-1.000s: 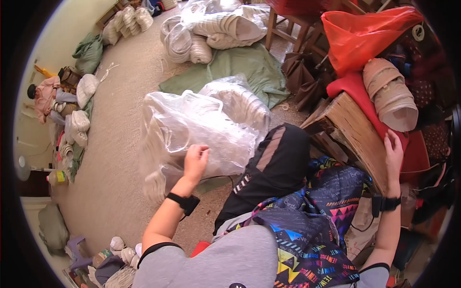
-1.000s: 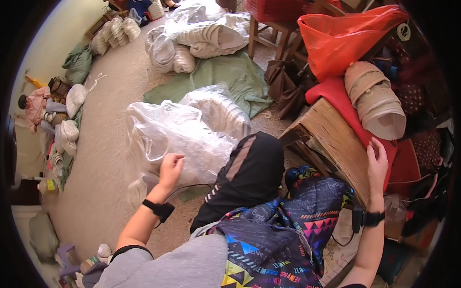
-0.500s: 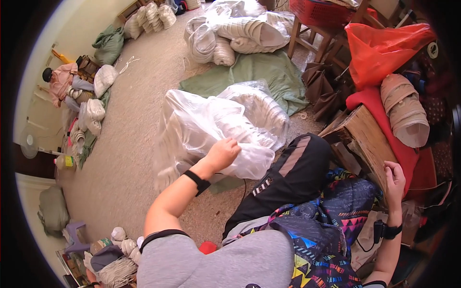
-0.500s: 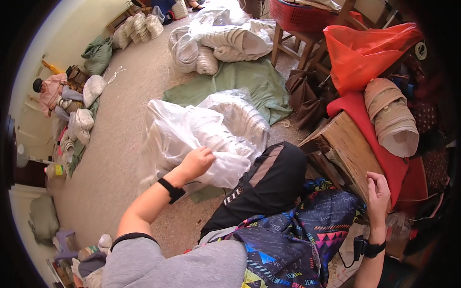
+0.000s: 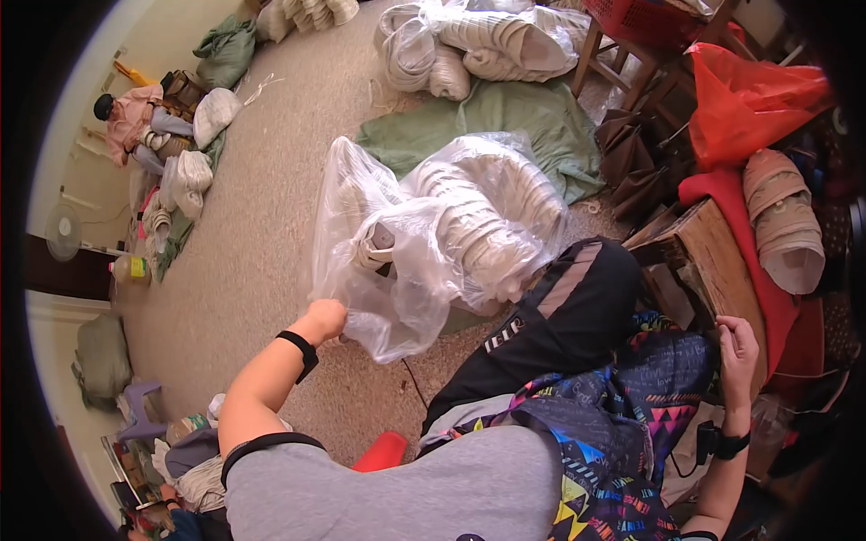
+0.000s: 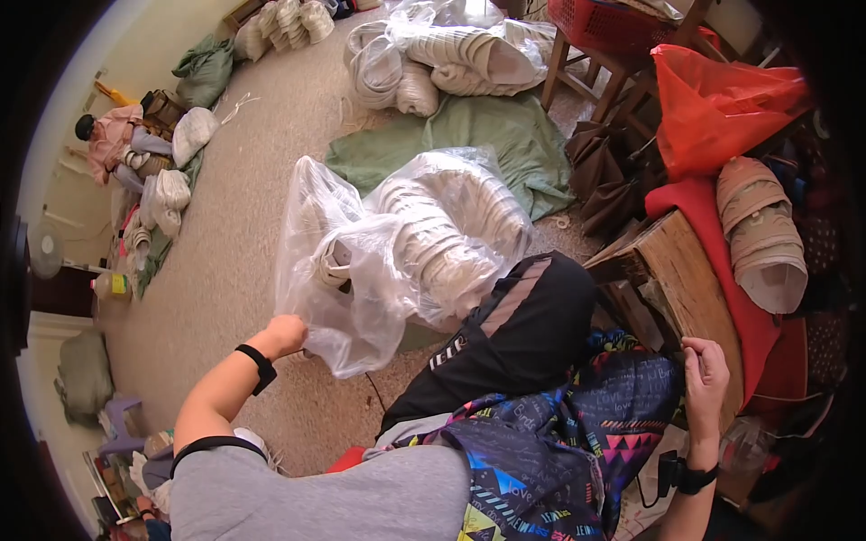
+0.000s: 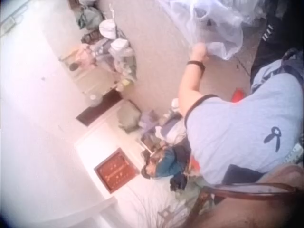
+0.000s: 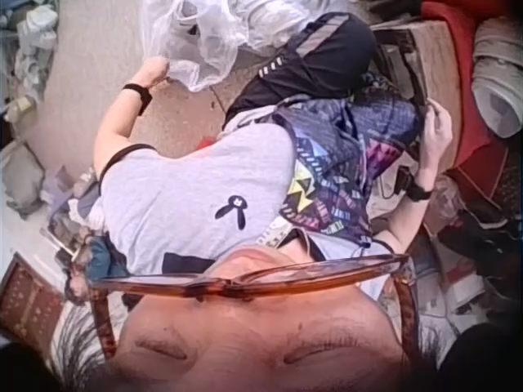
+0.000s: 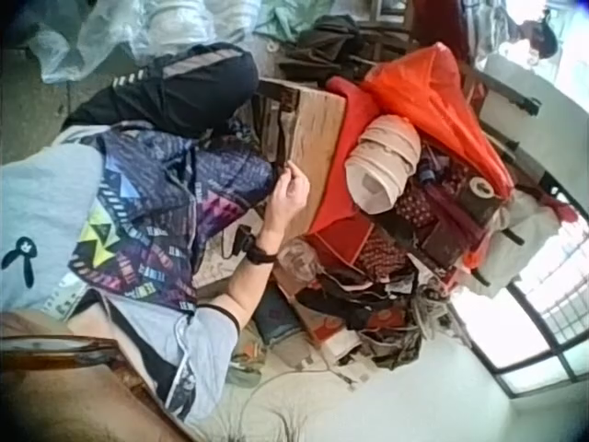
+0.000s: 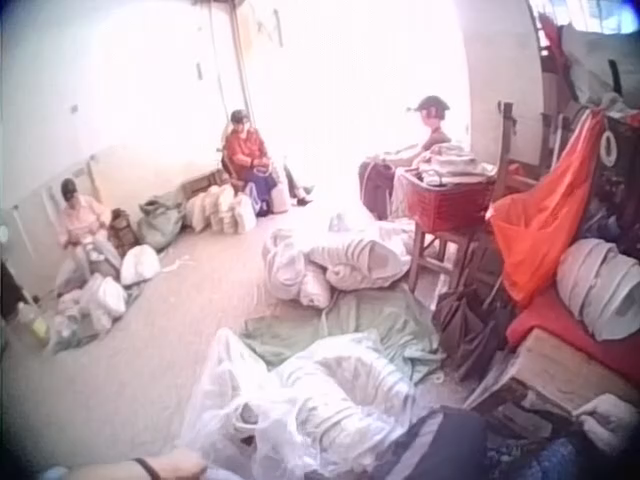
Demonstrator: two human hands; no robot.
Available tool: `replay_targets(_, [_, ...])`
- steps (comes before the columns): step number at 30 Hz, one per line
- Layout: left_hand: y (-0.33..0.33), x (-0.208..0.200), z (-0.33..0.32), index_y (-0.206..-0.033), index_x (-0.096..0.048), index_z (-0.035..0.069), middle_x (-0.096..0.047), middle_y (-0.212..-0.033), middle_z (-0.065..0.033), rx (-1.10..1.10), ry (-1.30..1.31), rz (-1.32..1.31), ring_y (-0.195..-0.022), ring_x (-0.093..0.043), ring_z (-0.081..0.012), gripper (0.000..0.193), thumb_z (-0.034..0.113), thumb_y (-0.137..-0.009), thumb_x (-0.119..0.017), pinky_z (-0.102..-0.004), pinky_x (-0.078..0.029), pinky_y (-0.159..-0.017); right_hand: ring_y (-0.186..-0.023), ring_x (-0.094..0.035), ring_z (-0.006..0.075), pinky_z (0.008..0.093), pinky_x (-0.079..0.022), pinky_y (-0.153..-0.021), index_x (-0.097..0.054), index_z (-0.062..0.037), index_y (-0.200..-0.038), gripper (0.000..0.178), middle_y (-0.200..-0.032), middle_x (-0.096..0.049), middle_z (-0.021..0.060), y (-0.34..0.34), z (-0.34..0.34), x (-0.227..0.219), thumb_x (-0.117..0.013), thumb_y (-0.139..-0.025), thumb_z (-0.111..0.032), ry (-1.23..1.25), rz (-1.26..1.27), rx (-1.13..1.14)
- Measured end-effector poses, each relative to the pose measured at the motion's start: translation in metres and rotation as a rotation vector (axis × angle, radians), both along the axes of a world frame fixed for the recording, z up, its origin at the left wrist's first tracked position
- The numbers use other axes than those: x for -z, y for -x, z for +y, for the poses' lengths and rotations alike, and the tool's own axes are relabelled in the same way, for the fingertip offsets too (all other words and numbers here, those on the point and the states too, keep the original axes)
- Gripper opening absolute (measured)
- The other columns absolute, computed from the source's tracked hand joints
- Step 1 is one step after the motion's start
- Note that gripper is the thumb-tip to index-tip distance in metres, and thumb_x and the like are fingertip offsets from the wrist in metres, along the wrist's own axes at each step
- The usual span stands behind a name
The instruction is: Inserting laces into shoe uppers/components during manufacturing.
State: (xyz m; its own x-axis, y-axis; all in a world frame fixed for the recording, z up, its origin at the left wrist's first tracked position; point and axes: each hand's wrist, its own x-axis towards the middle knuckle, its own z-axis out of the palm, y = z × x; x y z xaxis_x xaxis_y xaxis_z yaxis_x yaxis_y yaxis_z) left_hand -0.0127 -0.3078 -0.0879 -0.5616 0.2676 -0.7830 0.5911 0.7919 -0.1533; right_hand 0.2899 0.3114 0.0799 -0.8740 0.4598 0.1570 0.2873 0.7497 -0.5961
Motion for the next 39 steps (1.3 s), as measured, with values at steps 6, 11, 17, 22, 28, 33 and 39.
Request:
replay_targets(6, [0.005, 0.012, 0.026, -0.106, -0.063, 0.006, -0.059, -0.106, -0.0157, 0.124, -0.825, 0.395, -0.089, -0.061, -0.0347, 0.03, 0.016, -0.078, -0.061, -0.0422, -0.052, -0.08, -0.083, -0.058, 0.0149, 0.0253, -0.045, -0.077, -0.062, 0.0031, -0.095, 0.009, -0.087, -0.06, 0.0079, 0.002, -0.009, -0.004, -0.055, -0.09, 0.002, 0.084, 0.003, 0.035])
replay_targets(11, [0.01, 0.034, 0.048, -0.117, -0.053, 0.006, -0.051, -0.119, -0.0122, 0.244, -0.783, 0.588, -0.084, -0.06, -0.0336, 0.041, 0.006, -0.077, -0.06, -0.0429, -0.052, -0.075, -0.083, -0.058, 0.0146, 0.0248, -0.045, -0.076, -0.062, 0.0035, -0.094, 0.009, -0.087, -0.06, 0.008, 0.007, -0.013, -0.01, -0.055, -0.089, 0.004, 0.108, -0.03, -0.008])
replay_targets(17, [0.006, 0.043, 0.037, -0.124, -0.047, 0.004, -0.045, -0.13, -0.0112, 0.07, -0.479, 0.521, -0.083, -0.061, -0.0301, 0.049, -0.002, -0.077, -0.056, -0.0408, -0.053, -0.073, -0.083, -0.058, 0.0145, 0.0247, -0.045, -0.076, -0.062, 0.0041, -0.094, 0.009, -0.088, -0.06, 0.0082, 0.008, -0.01, -0.013, -0.054, -0.089, 0.005, 0.095, -0.033, -0.026])
replay_targets(22, [0.004, 0.059, 0.021, -0.126, -0.046, 0.006, -0.043, -0.135, -0.0163, -0.225, -0.41, 0.666, -0.087, -0.061, -0.0309, 0.045, 0.007, -0.082, -0.055, -0.0418, -0.054, -0.07, -0.081, -0.058, 0.0151, 0.0254, -0.045, -0.075, -0.062, 0.0037, -0.093, 0.008, -0.086, -0.06, 0.0077, 0.006, -0.01, -0.003, -0.056, -0.088, 0.004, 0.157, -0.016, -0.002])
replay_targets(28, [0.009, 0.052, 0.029, -0.109, -0.059, 0.007, -0.049, -0.126, -0.0141, -0.031, -0.457, 0.754, -0.108, -0.053, -0.03, 0.029, 0.012, -0.081, -0.057, -0.0476, -0.044, -0.092, -0.079, -0.059, 0.0183, 0.0278, -0.045, -0.073, -0.063, 0.0027, -0.091, 0.008, -0.082, -0.061, 0.0098, 0.02, -0.021, -0.008, -0.057, -0.086, 0.004, 0.082, -0.015, -0.045])
replay_targets(33, [0.017, 0.032, 0.029, -0.091, -0.062, 0.006, -0.056, -0.107, -0.0129, 0.348, -0.56, 0.587, -0.106, -0.053, -0.0296, 0.015, 0.01, -0.077, -0.057, -0.0457, -0.041, -0.092, -0.079, -0.059, 0.0193, 0.0284, -0.045, -0.074, -0.063, 0.003, -0.09, 0.008, -0.082, -0.061, 0.0104, 0.02, -0.021, -0.006, -0.057, -0.085, 0.004, 0.044, -0.023, -0.059])
replay_targets(39, [-0.004, -0.016, 0.0, -0.085, -0.055, 0.004, -0.064, -0.078, -0.016, 0.328, -0.37, 0.035, -0.081, -0.064, -0.0353, 0.01, 0.013, -0.085, -0.053, -0.0464, -0.05, -0.076, -0.081, -0.059, 0.0201, 0.0297, -0.045, -0.076, -0.063, 0.0021, -0.09, 0.008, -0.083, -0.062, 0.01, 0.017, -0.022, -0.009, -0.057, -0.085, 0.004, 0.047, -0.05, -0.062])
